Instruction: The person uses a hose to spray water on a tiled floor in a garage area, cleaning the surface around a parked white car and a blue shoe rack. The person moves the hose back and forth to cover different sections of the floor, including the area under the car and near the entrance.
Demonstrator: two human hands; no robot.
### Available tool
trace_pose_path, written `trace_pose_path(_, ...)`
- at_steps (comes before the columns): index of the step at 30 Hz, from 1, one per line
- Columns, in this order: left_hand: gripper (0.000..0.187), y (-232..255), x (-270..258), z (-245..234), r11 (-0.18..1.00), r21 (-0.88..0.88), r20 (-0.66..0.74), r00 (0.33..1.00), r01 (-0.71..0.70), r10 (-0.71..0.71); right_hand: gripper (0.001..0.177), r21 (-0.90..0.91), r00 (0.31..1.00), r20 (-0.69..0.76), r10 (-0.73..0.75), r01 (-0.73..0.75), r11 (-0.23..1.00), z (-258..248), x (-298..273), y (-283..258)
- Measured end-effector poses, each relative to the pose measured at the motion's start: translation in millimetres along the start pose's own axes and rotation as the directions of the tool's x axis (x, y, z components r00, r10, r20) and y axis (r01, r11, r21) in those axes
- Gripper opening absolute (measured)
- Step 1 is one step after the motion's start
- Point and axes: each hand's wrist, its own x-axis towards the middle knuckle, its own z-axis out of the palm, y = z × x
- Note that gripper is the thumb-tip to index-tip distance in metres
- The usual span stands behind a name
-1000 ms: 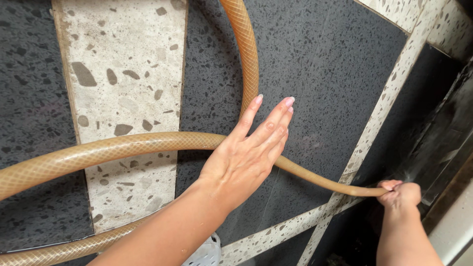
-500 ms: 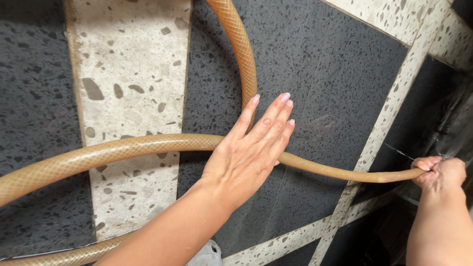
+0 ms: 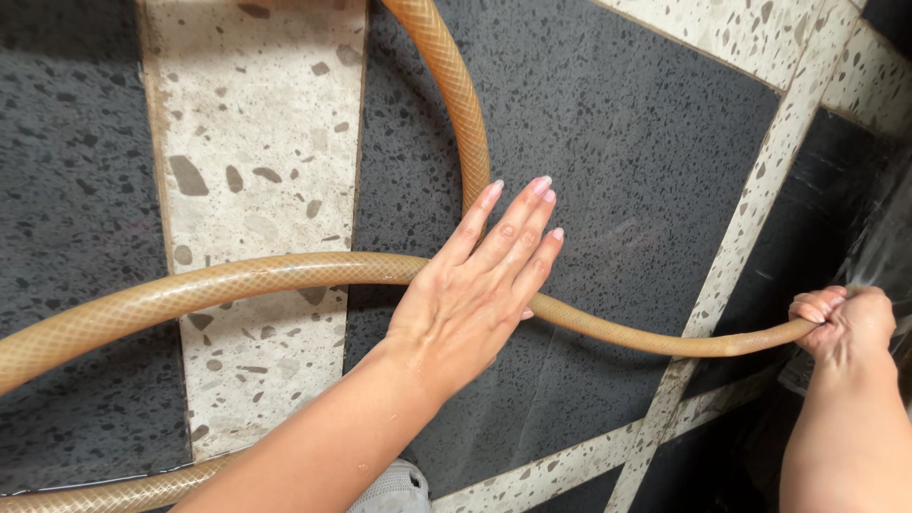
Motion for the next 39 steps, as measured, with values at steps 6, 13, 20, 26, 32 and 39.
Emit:
trace_pose_path(6,0.079,-1.0,-0.5,-1.0,1.0,-0.03,0.001,1.0,0.001,-0.001,0.034,-0.127,0.99,0.138,-0.035,0.053,0.99,32.7,-2.2,-14.7)
trace_pose_path(13,0.078,-0.8,-0.3,-6.9,0.999,-0.044,0.006,1.0,0.007,-0.007,0.034,-0.075,0.992,0.113,-0.057,0.066,0.995,22.1,18.7,-16.1)
trace_pose_path(20,0.08,3.1,4.0,-22.5,0.983,-0.155,-0.003,0.995,0.095,-0.097,0.053,0.229,0.923,0.385,-0.011,-0.084,0.97,0.9,70.6,-4.3)
trace_pose_path(26,0.072,-12.3,32.2,-25.5,0.992,-0.064,-0.145,0.983,0.108,-0.117,0.05,0.377,0.849,0.528,-0.036,-0.196,0.905,3.5,84.5,8.8)
trace_pose_path(32,0.068,-44.6,52.1,-19.8,0.994,0.032,-0.192,0.976,0.106,-0.098,0.057,0.418,0.847,0.531,-0.003,-0.259,0.871,10.5,91.7,8.8)
trace_pose_path(39,0.069,-61.1,55.7,-10.9,0.99,0.083,-0.176,0.979,0.115,-0.099,0.057,0.355,0.905,0.426,0.02,-0.187,0.916,28.1,89.1,9.3)
